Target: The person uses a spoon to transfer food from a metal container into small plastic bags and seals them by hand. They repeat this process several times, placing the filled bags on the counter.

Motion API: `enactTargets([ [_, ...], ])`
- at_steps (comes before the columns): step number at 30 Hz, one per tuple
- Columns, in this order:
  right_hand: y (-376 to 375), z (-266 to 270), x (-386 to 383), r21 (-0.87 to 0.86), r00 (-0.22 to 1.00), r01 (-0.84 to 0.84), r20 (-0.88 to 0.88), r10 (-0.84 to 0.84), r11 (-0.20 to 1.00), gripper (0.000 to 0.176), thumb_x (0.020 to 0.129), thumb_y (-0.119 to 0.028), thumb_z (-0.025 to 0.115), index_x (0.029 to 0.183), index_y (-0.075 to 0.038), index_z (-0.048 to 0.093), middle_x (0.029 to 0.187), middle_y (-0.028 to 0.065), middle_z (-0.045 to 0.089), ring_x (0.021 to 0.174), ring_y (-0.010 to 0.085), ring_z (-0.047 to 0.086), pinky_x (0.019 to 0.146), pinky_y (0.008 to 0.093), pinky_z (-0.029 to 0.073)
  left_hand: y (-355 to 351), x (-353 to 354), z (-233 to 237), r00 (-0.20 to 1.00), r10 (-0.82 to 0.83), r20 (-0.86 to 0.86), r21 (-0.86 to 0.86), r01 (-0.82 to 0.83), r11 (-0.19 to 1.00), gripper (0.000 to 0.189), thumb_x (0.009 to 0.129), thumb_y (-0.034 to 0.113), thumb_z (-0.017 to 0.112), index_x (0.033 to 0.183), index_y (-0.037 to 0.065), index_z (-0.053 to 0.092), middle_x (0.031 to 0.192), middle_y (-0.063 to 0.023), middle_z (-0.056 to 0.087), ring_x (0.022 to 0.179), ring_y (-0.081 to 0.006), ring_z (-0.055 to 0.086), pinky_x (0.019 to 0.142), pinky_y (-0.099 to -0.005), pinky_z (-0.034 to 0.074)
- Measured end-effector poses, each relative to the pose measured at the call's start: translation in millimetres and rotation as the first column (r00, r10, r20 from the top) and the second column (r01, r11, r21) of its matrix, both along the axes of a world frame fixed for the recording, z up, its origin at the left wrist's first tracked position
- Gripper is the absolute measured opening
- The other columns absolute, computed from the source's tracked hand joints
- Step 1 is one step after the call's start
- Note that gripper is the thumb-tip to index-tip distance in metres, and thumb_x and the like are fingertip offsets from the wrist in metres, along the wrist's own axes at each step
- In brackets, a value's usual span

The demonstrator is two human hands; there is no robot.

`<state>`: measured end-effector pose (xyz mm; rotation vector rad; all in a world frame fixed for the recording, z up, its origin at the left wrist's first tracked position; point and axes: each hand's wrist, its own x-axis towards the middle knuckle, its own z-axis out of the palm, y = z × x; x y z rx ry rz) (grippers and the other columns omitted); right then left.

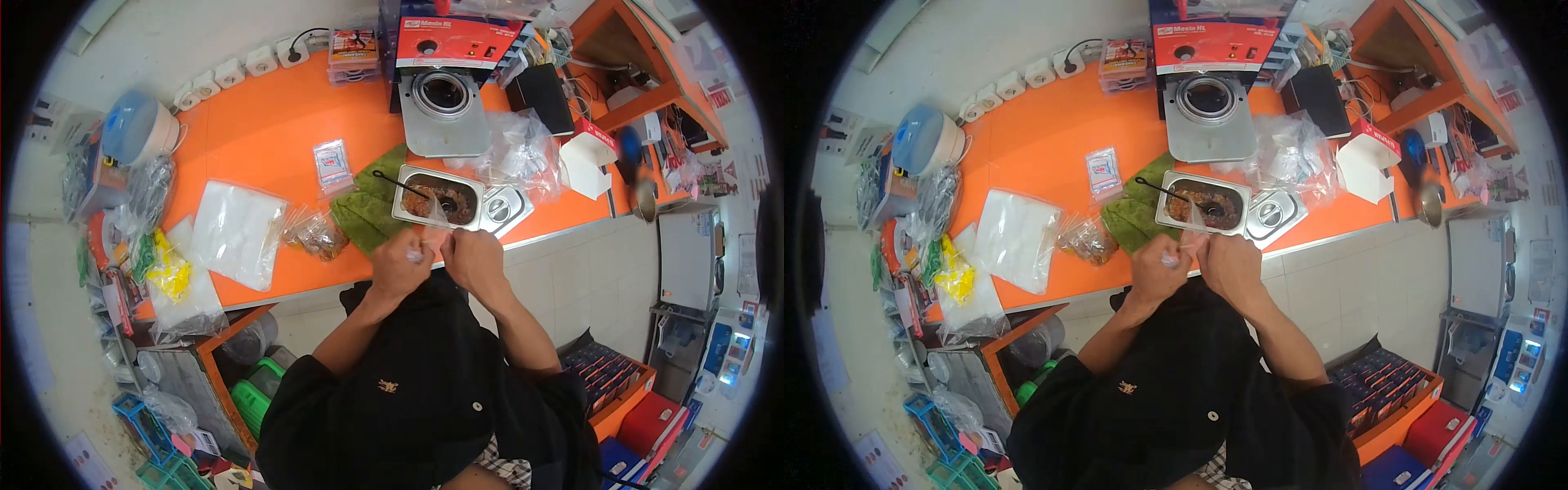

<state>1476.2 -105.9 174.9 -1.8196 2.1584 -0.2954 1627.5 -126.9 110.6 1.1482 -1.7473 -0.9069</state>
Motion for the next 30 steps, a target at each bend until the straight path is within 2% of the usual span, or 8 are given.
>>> enactTargets([
  [7, -35, 3, 3, 0.102, 0.939, -0.308, 0.191, 0.286, 0.946, 0.033, 0.083, -0.025, 0.066, 0.068, 0.005, 0.066, 0.064, 0.0264, 0.062, 0.065, 0.0433, 0.066, 0.061, 0.0493, 0.054, -14, 29, 29, 0.981, -0.161, -0.105, -0.198, 0.138, 0.970, 0.049, 0.070, 0.009, 0.084, 0.114, 0.006, 0.063, 0.119, -0.0120, 0.063, 0.103, -0.0299, 0.066, 0.082, -0.0356, 0.055],
  [11, -60, 6, -10, 0.147, 0.762, -0.572, 0.458, 0.457, 0.807, 0.033, 0.088, -0.029, 0.068, 0.076, 0.002, 0.068, 0.065, 0.0217, 0.063, 0.061, 0.0381, 0.062, 0.060, 0.0454, 0.048, -15, 54, 3, 0.974, -0.226, -0.023, -0.168, 0.219, 0.961, 0.054, 0.068, 0.013, 0.087, 0.117, 0.006, 0.065, 0.116, -0.0137, 0.066, 0.103, -0.0324, 0.067, 0.084, -0.0369, 0.055],
  [15, -91, -27, -17, 0.094, 0.842, -0.277, 0.503, 0.195, 0.956, 0.028, 0.088, -0.030, 0.068, 0.088, -0.002, 0.070, 0.071, 0.0189, 0.067, 0.064, 0.0385, 0.064, 0.063, 0.0470, 0.050, -23, 64, 4, 0.994, -0.064, -0.094, -0.085, 0.056, 0.995, 0.045, 0.070, 0.010, 0.085, 0.112, 0.004, 0.067, 0.107, -0.0138, 0.069, 0.097, -0.0308, 0.069, 0.084, -0.0360, 0.056],
  [17, -97, -61, -13, -0.149, 0.920, -0.297, 0.220, 0.325, 0.943, 0.025, 0.088, -0.029, 0.066, 0.095, -0.005, 0.069, 0.075, 0.0173, 0.069, 0.069, 0.0390, 0.066, 0.066, 0.0483, 0.052, -25, 64, 3, 0.994, -0.052, -0.093, -0.085, 0.044, 0.995, 0.043, 0.071, 0.009, 0.084, 0.111, 0.004, 0.068, 0.105, -0.0138, 0.070, 0.096, -0.0299, 0.070, 0.083, -0.0351, 0.056],
  [20, -103, -70, -9, 0.108, 0.953, -0.304, 0.017, 0.304, 0.947, 0.022, 0.090, -0.026, 0.065, 0.098, -0.006, 0.067, 0.089, 0.0172, 0.070, 0.081, 0.0383, 0.069, 0.071, 0.0491, 0.055, -23, 63, 4, 0.981, -0.146, -0.127, -0.031, 0.144, 0.989, 0.039, 0.075, 0.007, 0.081, 0.111, 0.002, 0.067, 0.101, -0.0117, 0.071, 0.092, -0.0248, 0.071, 0.081, -0.0320, 0.055],
  [22, -99, -64, -13, -0.051, 0.944, -0.327, 0.036, 0.329, 0.944, 0.018, 0.084, -0.022, 0.065, 0.091, -0.005, 0.067, 0.084, 0.0193, 0.068, 0.079, 0.0402, 0.068, 0.070, 0.0496, 0.055, -15, 69, 7, 0.926, -0.264, -0.269, 0.406, 0.358, 0.841, 0.028, 0.083, 0.005, 0.076, 0.110, 0.001, 0.068, 0.094, -0.0090, 0.071, 0.082, -0.0151, 0.069, 0.075, -0.0287, 0.054],
  [25, -90, -41, -22, -0.107, 0.953, -0.296, -0.101, 0.286, 0.949, 0.020, 0.081, -0.019, 0.065, 0.087, 0.000, 0.065, 0.084, 0.0204, 0.067, 0.078, 0.0398, 0.068, 0.067, 0.0498, 0.054, -6, 60, -5, 0.767, -0.347, -0.540, 0.515, 0.627, 0.584, 0.020, 0.088, 0.004, 0.071, 0.108, 0.000, 0.068, 0.090, -0.0066, 0.071, 0.074, -0.0100, 0.067, 0.069, -0.0250, 0.053],
  [30, -66, -27, -48, -0.193, 0.970, -0.230, 0.029, 0.240, 0.954, 0.013, 0.081, -0.007, 0.067, 0.090, 0.002, 0.067, 0.083, 0.0170, 0.069, 0.071, 0.0346, 0.069, 0.063, 0.0437, 0.055, -10, 29, -13, 0.845, -0.461, -0.272, 0.491, 0.534, 0.688, 0.017, 0.088, 0.007, 0.071, 0.104, 0.001, 0.069, 0.089, -0.0087, 0.071, 0.075, -0.0159, 0.068, 0.069, -0.0288, 0.053],
])
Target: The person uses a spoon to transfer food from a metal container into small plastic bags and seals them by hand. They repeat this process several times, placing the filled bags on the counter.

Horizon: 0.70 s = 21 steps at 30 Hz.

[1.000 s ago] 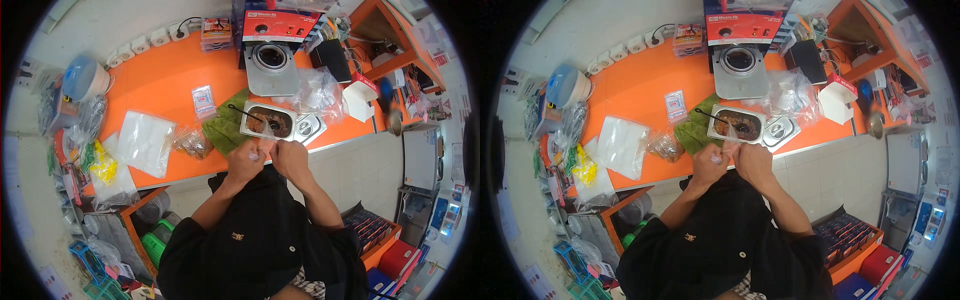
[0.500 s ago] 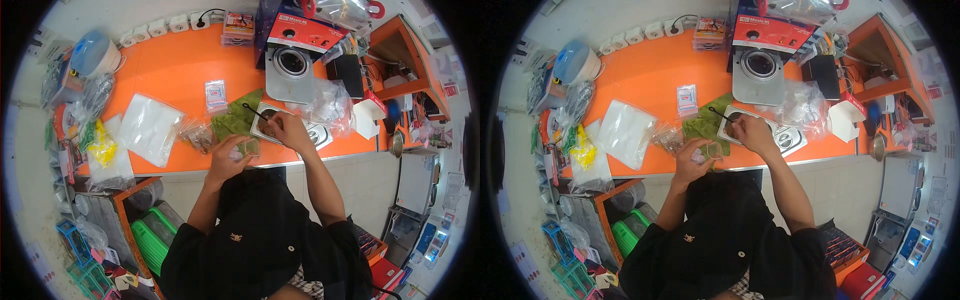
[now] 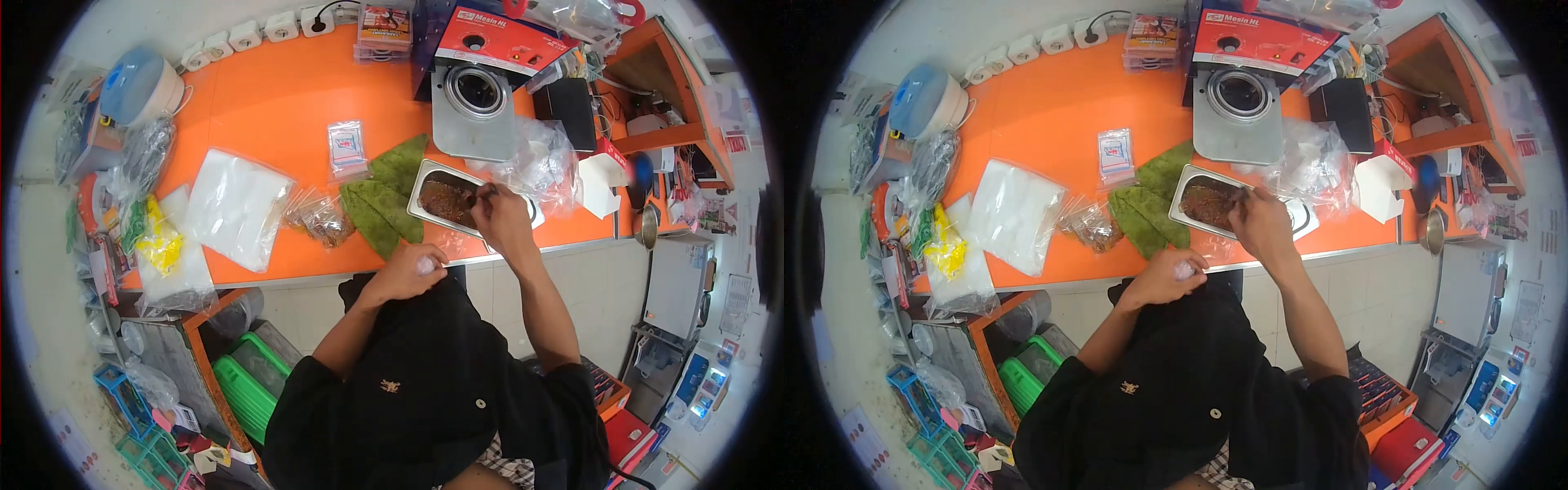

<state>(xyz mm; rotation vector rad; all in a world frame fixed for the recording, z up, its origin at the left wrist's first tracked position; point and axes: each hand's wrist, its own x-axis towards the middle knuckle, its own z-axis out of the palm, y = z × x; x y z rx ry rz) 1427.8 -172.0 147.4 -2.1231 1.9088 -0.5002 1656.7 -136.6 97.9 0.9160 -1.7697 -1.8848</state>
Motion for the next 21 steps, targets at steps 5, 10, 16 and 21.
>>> enactTargets([
  [5, 30, -34, -3, -0.129, 0.964, 0.161, 0.235, -0.127, 0.978, 0.010, 0.085, -0.004, 0.066, 0.094, 0.001, 0.067, 0.083, 0.0161, 0.066, 0.069, 0.0343, 0.067, 0.062, 0.0420, 0.054, -10, -9, -29, 0.925, 0.118, 0.361, -0.332, 0.010, 0.943, 0.030, 0.084, 0.024, 0.074, 0.107, 0.005, 0.068, 0.093, -0.0186, 0.070, 0.082, -0.0390, 0.070, 0.075, -0.0467, 0.055],
  [10, 33, -28, 12, -0.037, 0.882, 0.196, 0.443, -0.160, 0.980, 0.012, 0.090, -0.003, 0.065, 0.101, 0.001, 0.069, 0.086, 0.0158, 0.071, 0.068, 0.0218, 0.069, 0.062, 0.0320, 0.054, -4, -46, -29, 0.898, -0.014, 0.441, -0.415, 0.217, 0.884, 0.047, 0.083, 0.026, 0.074, 0.122, 0.004, 0.059, 0.094, -0.0199, 0.070, 0.090, -0.0412, 0.069, 0.077, -0.0518, 0.055],
  [16, 29, -35, 12, -0.093, 0.871, 0.257, 0.453, -0.189, 0.962, 0.012, 0.092, -0.005, 0.065, 0.100, 0.002, 0.069, 0.087, 0.0135, 0.072, 0.066, 0.0175, 0.068, 0.060, 0.0287, 0.053, -13, -81, -48, 0.709, -0.161, 0.687, -0.324, 0.498, 0.804, 0.065, 0.080, 0.022, 0.074, 0.132, -0.005, 0.047, 0.100, -0.0237, 0.069, 0.098, -0.0381, 0.069, 0.079, -0.0497, 0.057],
  [21, 29, -25, 23, -0.051, 0.816, 0.227, 0.555, -0.161, 0.973, 0.013, 0.094, -0.006, 0.063, 0.103, 0.001, 0.069, 0.088, 0.0121, 0.072, 0.072, 0.0164, 0.071, 0.063, 0.0288, 0.056, -2, -92, -93, 0.692, 0.009, 0.721, -0.540, 0.554, 0.634, 0.063, 0.080, 0.018, 0.071, 0.133, -0.006, 0.048, 0.100, -0.0202, 0.071, 0.096, -0.0324, 0.070, 0.075, -0.0446, 0.058],
])
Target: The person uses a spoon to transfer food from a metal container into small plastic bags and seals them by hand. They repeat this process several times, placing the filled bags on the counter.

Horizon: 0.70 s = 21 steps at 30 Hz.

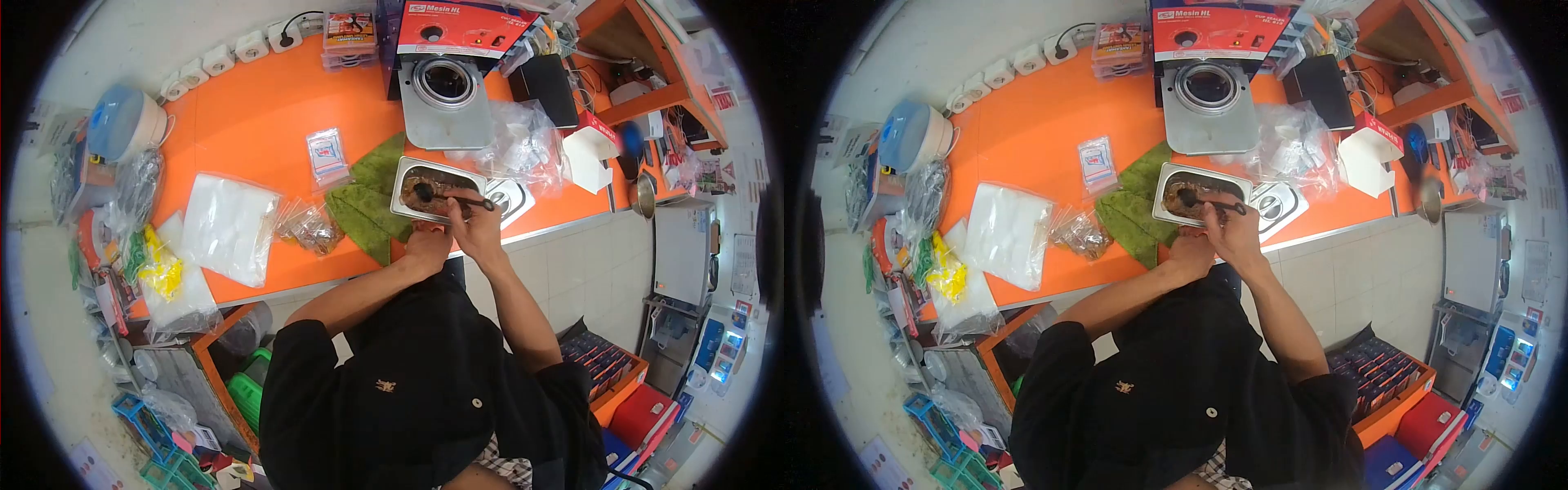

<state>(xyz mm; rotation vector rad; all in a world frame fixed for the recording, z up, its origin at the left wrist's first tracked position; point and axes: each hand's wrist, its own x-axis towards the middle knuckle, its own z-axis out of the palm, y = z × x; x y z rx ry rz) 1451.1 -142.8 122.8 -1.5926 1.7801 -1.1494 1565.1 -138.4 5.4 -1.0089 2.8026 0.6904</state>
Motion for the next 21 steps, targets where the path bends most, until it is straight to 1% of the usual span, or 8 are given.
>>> enactTargets([
  [3, -5, -8, -3, -0.007, 0.996, -0.007, -0.093, 0.006, 1.000, 0.013, 0.090, -0.004, 0.064, 0.101, 0.001, 0.070, 0.096, 0.0167, 0.072, 0.074, 0.0273, 0.072, 0.063, 0.0345, 0.057, 2, -1, 12, 0.996, 0.002, -0.091, -0.136, -0.014, 0.991, 0.051, 0.080, 0.017, 0.068, 0.126, -0.004, 0.057, 0.099, -0.0179, 0.071, 0.096, -0.0277, 0.070, 0.073, -0.0430, 0.058],
  [5, -6, -30, -5, -0.037, 0.993, -0.084, -0.086, 0.080, 0.996, 0.012, 0.091, -0.005, 0.064, 0.099, 0.001, 0.070, 0.094, 0.0163, 0.072, 0.072, 0.0266, 0.072, 0.062, 0.0343, 0.056, 3, -8, 25, 0.997, 0.023, 0.072, -0.013, -0.023, 1.000, 0.034, 0.080, 0.021, 0.075, 0.108, 0.004, 0.071, 0.106, -0.0131, 0.072, 0.099, -0.0301, 0.070, 0.083, -0.0416, 0.055],
  [6, -8, -31, -3, -0.068, 0.983, -0.169, -0.082, 0.164, 0.983, 0.011, 0.091, -0.006, 0.064, 0.097, 0.001, 0.070, 0.092, 0.0160, 0.072, 0.070, 0.0259, 0.071, 0.060, 0.0342, 0.055, 5, -11, 23, 0.997, 0.023, 0.070, -0.016, -0.022, 1.000, 0.034, 0.080, 0.021, 0.075, 0.108, 0.004, 0.071, 0.106, -0.0131, 0.072, 0.099, -0.0301, 0.070, 0.083, -0.0416, 0.055],
  [8, -7, -29, -3, -0.005, 0.989, -0.146, 0.003, 0.147, 0.989, 0.011, 0.091, -0.007, 0.064, 0.097, 0.001, 0.070, 0.087, 0.0152, 0.071, 0.067, 0.0255, 0.071, 0.060, 0.0340, 0.055, 8, -13, 19, 0.994, 0.001, 0.113, 0.001, -0.001, 1.000, 0.029, 0.077, 0.020, 0.076, 0.102, 0.006, 0.074, 0.099, -0.0111, 0.073, 0.094, -0.0274, 0.071, 0.078, -0.0402, 0.055],
  [9, -7, -26, -2, 0.065, 0.989, -0.127, 0.090, 0.121, 0.990, 0.012, 0.091, -0.008, 0.064, 0.096, 0.000, 0.071, 0.082, 0.0144, 0.071, 0.065, 0.0252, 0.071, 0.060, 0.0338, 0.055, 9, -12, 15, 0.993, 0.009, 0.114, -0.001, -0.009, 1.000, 0.029, 0.077, 0.020, 0.076, 0.102, 0.006, 0.074, 0.099, -0.0111, 0.073, 0.094, -0.0274, 0.071, 0.078, -0.0402, 0.055],
  [11, -14, -29, -4, 0.091, 0.996, -0.077, 0.061, 0.072, 0.993, 0.013, 0.093, -0.009, 0.062, 0.096, 0.001, 0.070, 0.075, 0.0138, 0.071, 0.065, 0.0217, 0.071, 0.061, 0.0335, 0.055, 9, -13, 7, 0.998, -0.002, -0.056, -0.185, -0.009, 0.983, 0.026, 0.076, 0.018, 0.076, 0.099, 0.006, 0.075, 0.092, -0.0090, 0.074, 0.085, -0.0272, 0.073, 0.069, -0.0410, 0.056],
  [17, -15, -31, -8, 0.197, 0.907, -0.010, 0.414, -0.074, 0.980, 0.015, 0.096, -0.007, 0.058, 0.103, 0.004, 0.067, 0.083, 0.0129, 0.073, 0.071, 0.0164, 0.072, 0.065, 0.0277, 0.058, 4, -17, 40, 0.998, 0.032, 0.049, -0.016, -0.031, 0.999, 0.034, 0.077, 0.019, 0.076, 0.105, 0.001, 0.070, 0.102, -0.0146, 0.071, 0.085, -0.0299, 0.073, 0.071, -0.0460, 0.056],
  [21, -15, -48, -18, 0.269, 0.826, -0.021, 0.547, -0.135, 0.963, 0.016, 0.098, -0.007, 0.057, 0.105, 0.004, 0.065, 0.087, 0.0123, 0.073, 0.072, 0.0157, 0.071, 0.065, 0.0265, 0.057, 6, -19, 24, 0.999, 0.016, 0.038, -0.004, -0.016, 1.000, 0.050, 0.078, 0.024, 0.077, 0.117, -0.003, 0.062, 0.096, -0.0143, 0.071, 0.082, -0.0292, 0.073, 0.069, -0.0461, 0.056],
])
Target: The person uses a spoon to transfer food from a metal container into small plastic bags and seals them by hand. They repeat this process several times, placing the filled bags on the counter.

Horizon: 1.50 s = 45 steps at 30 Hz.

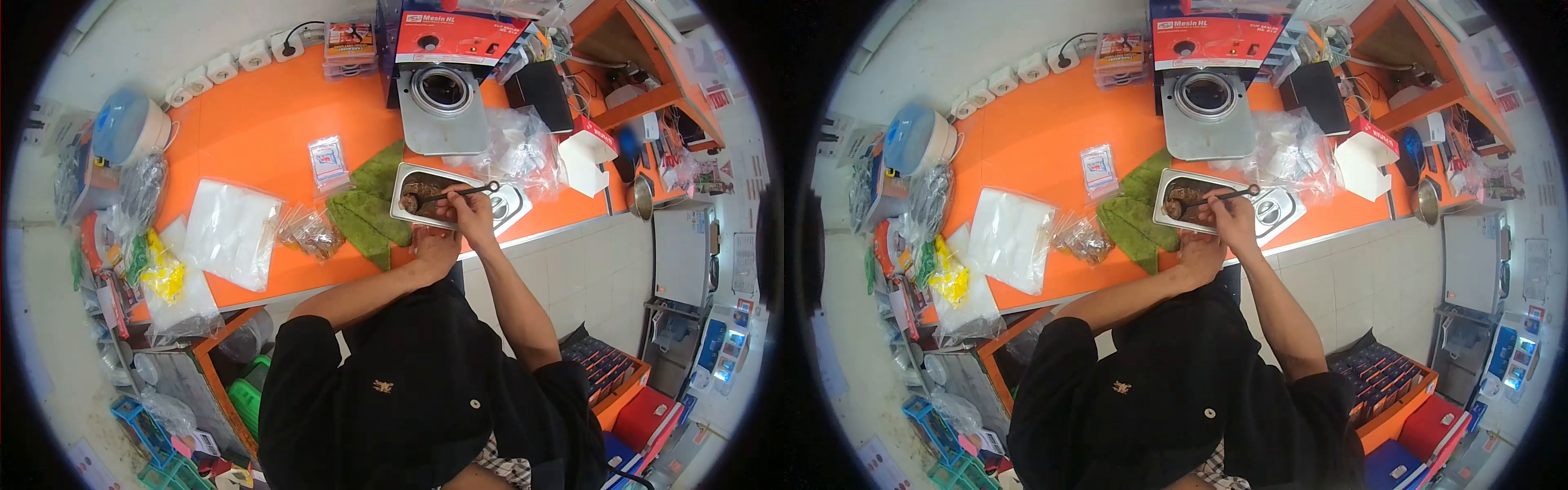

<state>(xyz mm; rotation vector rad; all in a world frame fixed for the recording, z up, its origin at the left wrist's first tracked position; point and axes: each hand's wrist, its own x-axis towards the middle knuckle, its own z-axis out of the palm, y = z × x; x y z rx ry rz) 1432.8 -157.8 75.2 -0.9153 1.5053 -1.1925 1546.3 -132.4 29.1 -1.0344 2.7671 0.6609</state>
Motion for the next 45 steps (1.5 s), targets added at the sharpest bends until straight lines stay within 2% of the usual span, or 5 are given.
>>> enactTargets([
  [8, 7, -1, -19, 0.082, 0.928, 0.232, 0.280, -0.246, 0.969, 0.016, 0.100, -0.010, 0.056, 0.102, 0.002, 0.067, 0.084, 0.0115, 0.072, 0.065, 0.0139, 0.067, 0.053, 0.0248, 0.046, -7, 4, 4, 0.999, 0.016, -0.027, 0.131, -0.012, 0.991, 0.070, 0.078, 0.029, 0.081, 0.127, -0.010, 0.049, 0.099, -0.0198, 0.072, 0.089, -0.0332, 0.073, 0.076, -0.0435, 0.058],
  [21, 24, 13, -10, -0.184, 0.832, -0.002, -0.546, -0.101, 0.983, 0.016, 0.097, -0.010, 0.062, 0.105, 0.002, 0.068, 0.080, 0.0099, 0.072, 0.068, 0.0135, 0.069, 0.061, 0.0265, 0.055, -8, 8, -23, 0.995, -0.067, -0.076, -0.272, 0.044, 0.961, 0.039, 0.079, 0.011, 0.069, 0.115, -0.003, 0.061, 0.095, -0.0144, 0.072, 0.087, -0.0285, 0.073, 0.069, -0.0413, 0.059],
  [32, 20, 16, -18, -0.071, 0.882, 0.103, -0.454, -0.124, 0.992, 0.024, 0.097, -0.017, 0.062, 0.102, 0.006, 0.069, 0.076, 0.0128, 0.072, 0.064, 0.0162, 0.069, 0.060, 0.0291, 0.054, -25, 20, -3, 0.991, -0.124, -0.050, 0.164, 0.130, 0.978, 0.044, 0.072, 0.012, 0.081, 0.111, 0.003, 0.063, 0.105, -0.0178, 0.069, 0.099, -0.0363, 0.068, 0.086, -0.0476, 0.054],
  [35, 37, 60, -28, 0.159, 0.603, 0.125, -0.796, 0.052, 0.979, 0.044, 0.092, -0.038, 0.069, 0.084, 0.006, 0.071, 0.070, 0.0218, 0.069, 0.062, 0.0357, 0.070, 0.060, 0.0411, 0.054, -24, 37, 25, 0.985, 0.037, -0.169, 0.238, 0.005, 0.971, 0.048, 0.075, 0.021, 0.082, 0.114, 0.002, 0.061, 0.104, -0.0193, 0.069, 0.097, -0.0379, 0.068, 0.085, -0.0485, 0.054],
  [45, 92, 35, -41, 0.514, 0.735, -0.160, -0.507, 0.449, 0.843, 0.046, 0.090, -0.038, 0.066, 0.079, 0.006, 0.071, 0.065, 0.0209, 0.067, 0.064, 0.0350, 0.069, 0.065, 0.0432, 0.054, -20, 39, 7, 0.983, 0.182, -0.028, 0.234, -0.171, 0.957, 0.037, 0.085, 0.029, 0.072, 0.111, 0.004, 0.064, 0.101, -0.0216, 0.069, 0.093, -0.0412, 0.068, 0.083, -0.0517, 0.053],
])
